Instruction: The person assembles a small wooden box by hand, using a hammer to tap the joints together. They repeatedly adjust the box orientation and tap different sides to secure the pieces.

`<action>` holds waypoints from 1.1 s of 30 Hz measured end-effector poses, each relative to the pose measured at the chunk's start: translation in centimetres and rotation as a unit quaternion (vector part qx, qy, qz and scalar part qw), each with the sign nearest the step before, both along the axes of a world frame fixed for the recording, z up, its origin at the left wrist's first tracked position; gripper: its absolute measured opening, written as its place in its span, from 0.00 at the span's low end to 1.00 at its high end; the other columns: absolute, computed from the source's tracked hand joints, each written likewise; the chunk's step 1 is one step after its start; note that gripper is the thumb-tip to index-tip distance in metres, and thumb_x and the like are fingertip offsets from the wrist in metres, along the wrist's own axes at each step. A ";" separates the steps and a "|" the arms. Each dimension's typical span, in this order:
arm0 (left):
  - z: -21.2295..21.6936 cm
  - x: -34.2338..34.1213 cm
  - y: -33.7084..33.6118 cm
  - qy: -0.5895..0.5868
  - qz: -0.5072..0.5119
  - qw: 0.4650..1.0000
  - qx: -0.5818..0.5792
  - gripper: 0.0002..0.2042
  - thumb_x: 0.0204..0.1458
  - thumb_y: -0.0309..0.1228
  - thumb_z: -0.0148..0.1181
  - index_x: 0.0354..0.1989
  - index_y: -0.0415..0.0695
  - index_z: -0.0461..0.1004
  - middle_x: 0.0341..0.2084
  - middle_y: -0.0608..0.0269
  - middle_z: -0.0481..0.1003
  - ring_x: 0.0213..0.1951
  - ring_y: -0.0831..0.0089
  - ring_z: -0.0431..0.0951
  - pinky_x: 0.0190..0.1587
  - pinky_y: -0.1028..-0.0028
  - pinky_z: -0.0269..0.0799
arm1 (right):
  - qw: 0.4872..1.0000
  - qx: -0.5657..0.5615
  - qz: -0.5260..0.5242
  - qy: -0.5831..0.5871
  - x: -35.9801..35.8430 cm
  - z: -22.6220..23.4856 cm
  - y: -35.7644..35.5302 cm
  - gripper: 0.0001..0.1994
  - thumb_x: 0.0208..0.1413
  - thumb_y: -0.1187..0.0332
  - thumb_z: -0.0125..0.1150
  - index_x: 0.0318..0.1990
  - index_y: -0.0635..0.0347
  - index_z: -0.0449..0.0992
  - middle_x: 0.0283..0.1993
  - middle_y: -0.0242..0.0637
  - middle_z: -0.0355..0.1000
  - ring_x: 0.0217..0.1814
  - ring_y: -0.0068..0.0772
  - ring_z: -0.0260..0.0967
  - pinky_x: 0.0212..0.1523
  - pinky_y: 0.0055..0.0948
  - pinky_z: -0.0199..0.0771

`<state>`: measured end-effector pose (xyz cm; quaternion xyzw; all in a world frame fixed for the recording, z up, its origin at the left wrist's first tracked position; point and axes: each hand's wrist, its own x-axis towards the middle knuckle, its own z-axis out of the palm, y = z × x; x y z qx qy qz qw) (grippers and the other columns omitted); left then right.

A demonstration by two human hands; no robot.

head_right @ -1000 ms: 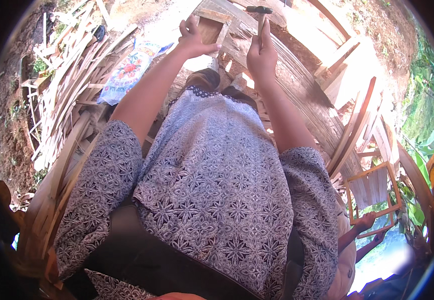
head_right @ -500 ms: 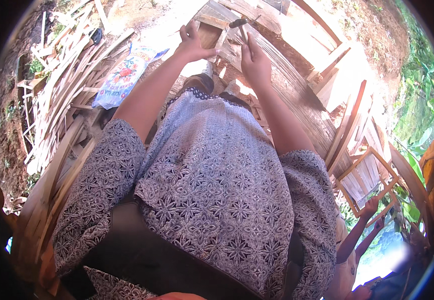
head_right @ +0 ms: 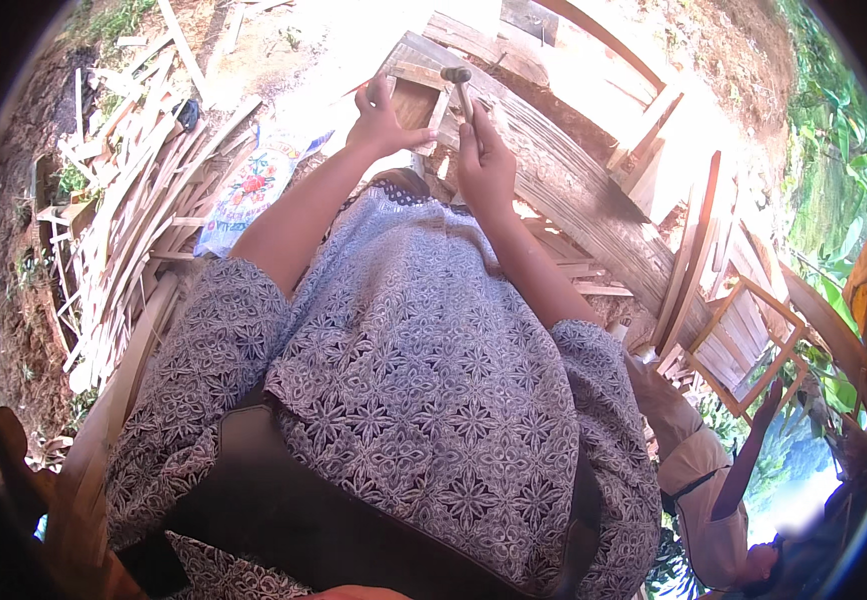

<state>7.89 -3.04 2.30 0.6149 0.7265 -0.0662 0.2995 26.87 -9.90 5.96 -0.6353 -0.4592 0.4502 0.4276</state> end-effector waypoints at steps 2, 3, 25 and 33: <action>0.2 2.3 -0.2 -0.007 0.012 1.000 -0.004 0.72 0.34 0.66 0.75 0.77 0.47 0.26 0.70 0.34 0.37 0.60 0.47 0.73 0.59 0.59 0.76 | 0.995 0.092 -0.032 0.038 2.5 2.2 0.0 0.22 0.69 0.69 0.55 0.67 0.67 0.68 0.30 0.33 0.72 0.28 0.15 0.64 0.29 0.23 0.65; 0.4 3.6 -1.7 -0.008 0.020 0.999 -0.024 0.73 0.34 0.66 0.74 0.76 0.47 0.25 0.70 0.35 0.37 0.59 0.46 0.74 0.57 0.59 0.77 | 0.992 0.119 -0.042 -0.016 3.6 0.1 -1.0 0.22 0.69 0.69 0.55 0.67 0.65 0.68 0.32 0.36 0.74 0.29 0.20 0.67 0.31 0.26 0.67; -0.5 1.8 -1.5 -0.518 0.176 0.814 -0.193 0.33 0.63 0.41 0.61 0.67 0.30 0.60 0.53 0.50 0.74 0.51 0.68 0.78 0.56 0.67 0.76 | 0.972 -0.208 -0.062 -0.092 17.6 -9.0 -11.8 0.17 0.68 0.62 0.55 0.57 0.62 0.77 0.27 0.27 0.72 0.28 0.17 0.66 0.29 0.26 0.66; 0.7 3.3 0.4 -0.426 0.041 0.899 -0.097 0.24 0.61 0.36 0.64 0.61 0.34 0.70 0.51 0.55 0.78 0.51 0.71 0.78 0.51 0.70 0.77 | 0.977 -0.176 -0.115 0.037 17.6 -14.5 -15.4 0.17 0.68 0.63 0.57 0.58 0.63 0.77 0.27 0.24 0.71 0.27 0.14 0.63 0.27 0.21 0.62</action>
